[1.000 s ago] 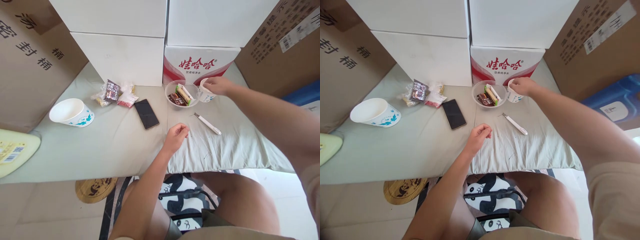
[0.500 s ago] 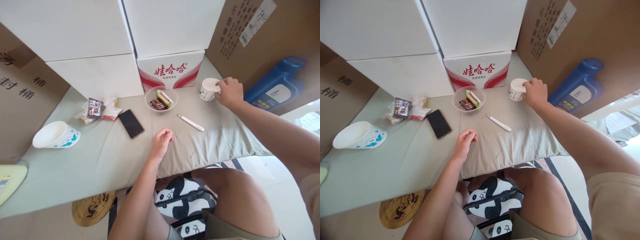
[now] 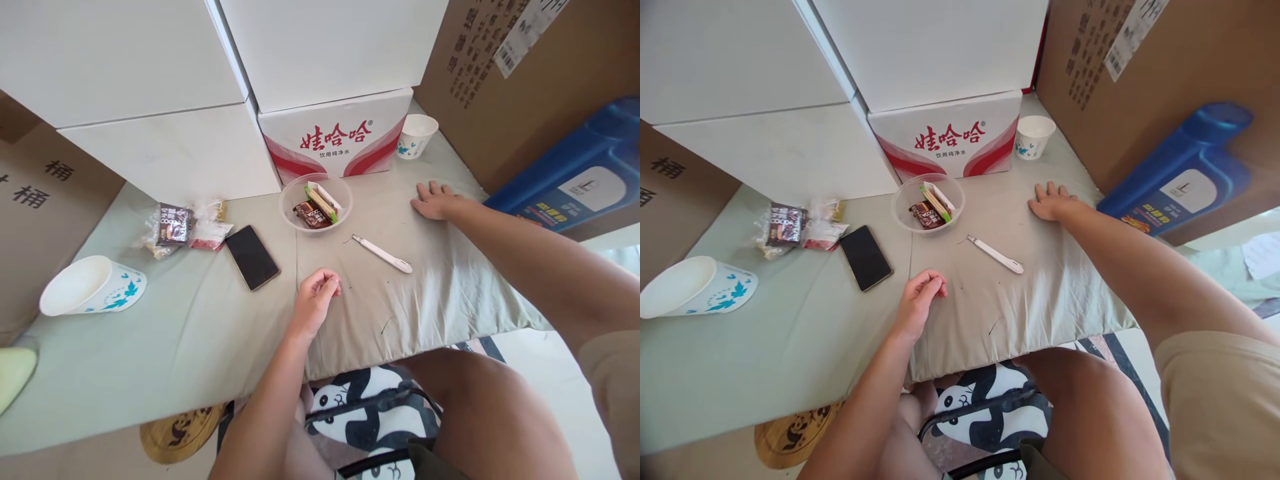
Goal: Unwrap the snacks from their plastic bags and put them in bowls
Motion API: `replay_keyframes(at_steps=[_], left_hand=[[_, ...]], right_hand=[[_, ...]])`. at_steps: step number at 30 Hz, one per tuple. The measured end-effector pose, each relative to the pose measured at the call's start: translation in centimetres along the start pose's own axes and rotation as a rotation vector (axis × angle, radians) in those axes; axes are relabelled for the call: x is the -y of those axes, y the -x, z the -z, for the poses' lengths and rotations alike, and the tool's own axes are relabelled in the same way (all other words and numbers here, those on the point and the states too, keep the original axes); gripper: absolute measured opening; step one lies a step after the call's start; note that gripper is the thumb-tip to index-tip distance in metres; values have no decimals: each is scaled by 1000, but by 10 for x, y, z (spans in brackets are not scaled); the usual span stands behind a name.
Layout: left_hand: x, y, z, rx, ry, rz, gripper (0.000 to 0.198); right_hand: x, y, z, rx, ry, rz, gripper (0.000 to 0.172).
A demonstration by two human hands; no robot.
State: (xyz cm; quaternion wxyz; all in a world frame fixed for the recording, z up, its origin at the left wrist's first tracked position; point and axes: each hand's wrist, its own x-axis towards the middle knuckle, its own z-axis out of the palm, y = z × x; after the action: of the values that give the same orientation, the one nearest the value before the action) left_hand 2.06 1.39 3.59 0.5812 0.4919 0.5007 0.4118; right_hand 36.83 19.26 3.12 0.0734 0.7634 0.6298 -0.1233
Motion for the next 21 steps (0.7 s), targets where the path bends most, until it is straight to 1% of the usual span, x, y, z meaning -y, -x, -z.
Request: replay_keyframes(at_steps=[1,2,4,8,9,11,13,14,15,16,17,19,21], left_hand=[[0,0,1,2,-1,-5,26],[-1,0,1,3,1,-8,26],[-1,3,2,-2,13,-14,24],[-2,13,3,19,51,-25,23],[-2,16,5,27,64,-25,23],[-4,21,9,36,92,-29,24],[-5,25,13,30,114,-36,23],[-6,27,16,20,116,-36,22],[-6,28,18,7,103,-35,20],[-6,29,20,-7,74,-35,18],[-6,29,22,-20,29,-40,16],[-6,30,27,-46,-99,-67,13],[-6,30,31,-56,-219,-97,13]], right_hand=[[2,3,0,40,12,-56,79],[3,8,1,66,15,-78,79],[5,21,1,72,24,-66,76],[16,53,4,-36,23,34,62],[23,63,7,-70,29,58,61],[44,87,17,-195,37,105,58],[75,116,30,-377,-5,174,50],[94,131,37,-483,-72,236,45],[115,146,42,-545,-139,322,41],[139,159,46,-561,-189,424,39],[165,170,48,-554,-219,534,37],[224,183,46,-473,-198,766,35],[287,183,36,-304,-150,988,38]])
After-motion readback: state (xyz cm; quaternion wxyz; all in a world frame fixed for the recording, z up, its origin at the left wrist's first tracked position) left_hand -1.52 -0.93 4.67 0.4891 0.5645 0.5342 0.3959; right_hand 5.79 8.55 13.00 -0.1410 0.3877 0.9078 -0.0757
